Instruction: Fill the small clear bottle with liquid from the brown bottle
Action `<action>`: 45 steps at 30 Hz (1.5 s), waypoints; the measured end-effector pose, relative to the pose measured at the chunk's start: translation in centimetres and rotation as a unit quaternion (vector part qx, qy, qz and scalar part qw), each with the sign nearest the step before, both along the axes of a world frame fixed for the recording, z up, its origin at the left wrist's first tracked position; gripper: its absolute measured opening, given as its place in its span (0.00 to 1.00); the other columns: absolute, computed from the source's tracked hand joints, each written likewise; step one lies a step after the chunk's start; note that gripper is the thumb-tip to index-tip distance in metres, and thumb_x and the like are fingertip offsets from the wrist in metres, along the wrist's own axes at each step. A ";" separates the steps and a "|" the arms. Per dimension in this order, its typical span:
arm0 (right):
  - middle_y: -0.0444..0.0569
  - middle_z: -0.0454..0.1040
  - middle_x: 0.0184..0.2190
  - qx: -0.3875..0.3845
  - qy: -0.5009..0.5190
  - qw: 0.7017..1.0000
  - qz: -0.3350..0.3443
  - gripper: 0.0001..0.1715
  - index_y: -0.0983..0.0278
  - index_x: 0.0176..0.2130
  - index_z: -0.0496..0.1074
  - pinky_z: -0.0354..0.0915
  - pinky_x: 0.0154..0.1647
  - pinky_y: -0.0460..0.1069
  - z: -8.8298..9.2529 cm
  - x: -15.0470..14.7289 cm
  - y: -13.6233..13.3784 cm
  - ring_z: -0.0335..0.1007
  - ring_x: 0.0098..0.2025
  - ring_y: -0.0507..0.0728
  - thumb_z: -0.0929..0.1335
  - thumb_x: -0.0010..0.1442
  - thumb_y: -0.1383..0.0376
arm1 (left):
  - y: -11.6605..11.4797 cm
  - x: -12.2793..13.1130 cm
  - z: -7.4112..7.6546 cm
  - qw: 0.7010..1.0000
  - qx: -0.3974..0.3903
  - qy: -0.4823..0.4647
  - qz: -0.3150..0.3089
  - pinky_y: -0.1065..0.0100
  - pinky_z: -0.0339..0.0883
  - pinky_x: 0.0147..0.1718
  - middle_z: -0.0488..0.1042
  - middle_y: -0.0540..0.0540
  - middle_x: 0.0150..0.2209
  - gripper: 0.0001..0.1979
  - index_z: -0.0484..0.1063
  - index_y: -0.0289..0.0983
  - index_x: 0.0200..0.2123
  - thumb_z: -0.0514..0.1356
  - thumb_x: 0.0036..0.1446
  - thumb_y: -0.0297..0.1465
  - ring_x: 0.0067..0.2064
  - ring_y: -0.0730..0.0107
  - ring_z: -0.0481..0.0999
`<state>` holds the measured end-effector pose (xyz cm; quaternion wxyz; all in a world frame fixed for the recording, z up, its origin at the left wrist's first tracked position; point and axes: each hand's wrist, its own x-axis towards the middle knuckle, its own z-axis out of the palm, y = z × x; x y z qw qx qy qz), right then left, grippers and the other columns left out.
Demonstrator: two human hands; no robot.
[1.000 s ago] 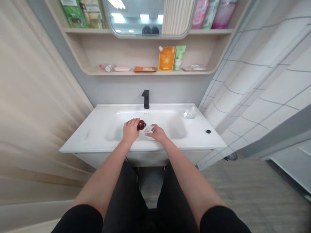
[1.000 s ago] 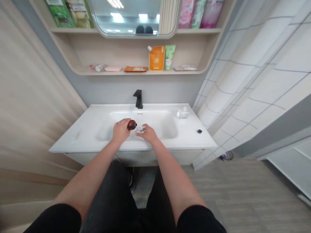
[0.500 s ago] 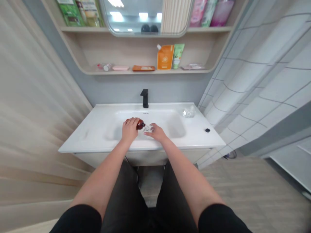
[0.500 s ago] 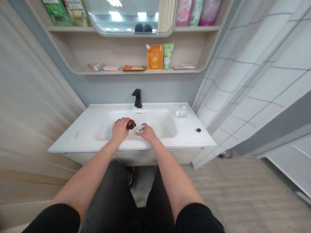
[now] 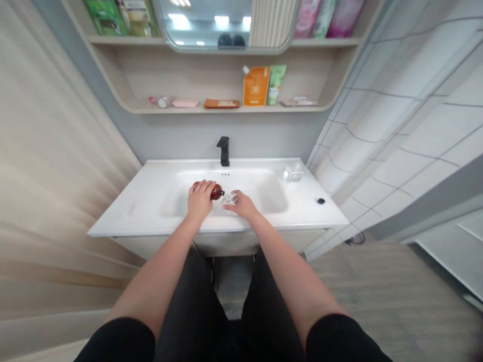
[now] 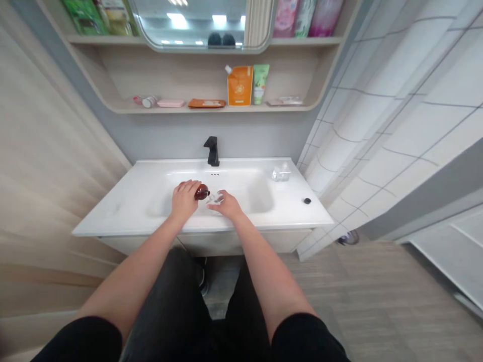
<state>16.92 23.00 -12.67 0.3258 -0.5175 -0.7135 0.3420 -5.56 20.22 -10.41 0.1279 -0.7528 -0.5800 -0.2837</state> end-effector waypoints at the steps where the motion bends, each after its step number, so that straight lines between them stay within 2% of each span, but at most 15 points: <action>1: 0.46 0.83 0.43 0.001 -0.002 1.000 -0.001 0.45 0.57 0.57 0.72 0.72 0.48 0.52 0.0 0.0 0.0 0.81 0.44 0.60 0.86 0.48 0.47 | 0.0 0.0 0.0 1.000 0.001 0.002 -0.001 0.45 0.57 0.70 0.76 0.38 0.69 0.30 0.72 0.40 0.70 0.56 0.66 0.24 0.74 0.46 0.68; 18: 0.46 0.83 0.44 -0.014 -0.007 1.000 -0.005 0.45 0.57 0.57 0.72 0.73 0.49 0.53 0.9 -0.1 -0.6 0.81 0.45 0.60 0.86 0.48 0.50 | -0.5 0.3 0.7 1.000 -0.008 -0.001 -0.006 0.44 0.55 0.73 0.74 0.40 0.71 0.32 0.72 0.44 0.72 0.54 0.66 0.24 0.76 0.47 0.65; 45: 0.45 0.82 0.41 -0.006 -0.008 1.000 0.002 0.44 0.57 0.55 0.71 0.72 0.49 0.53 0.4 0.0 -0.3 0.80 0.44 0.60 0.86 0.47 0.49 | -0.8 0.3 1.0 1.000 -0.002 0.017 -0.007 0.42 0.51 0.75 0.74 0.42 0.71 0.33 0.71 0.47 0.73 0.54 0.68 0.24 0.77 0.47 0.64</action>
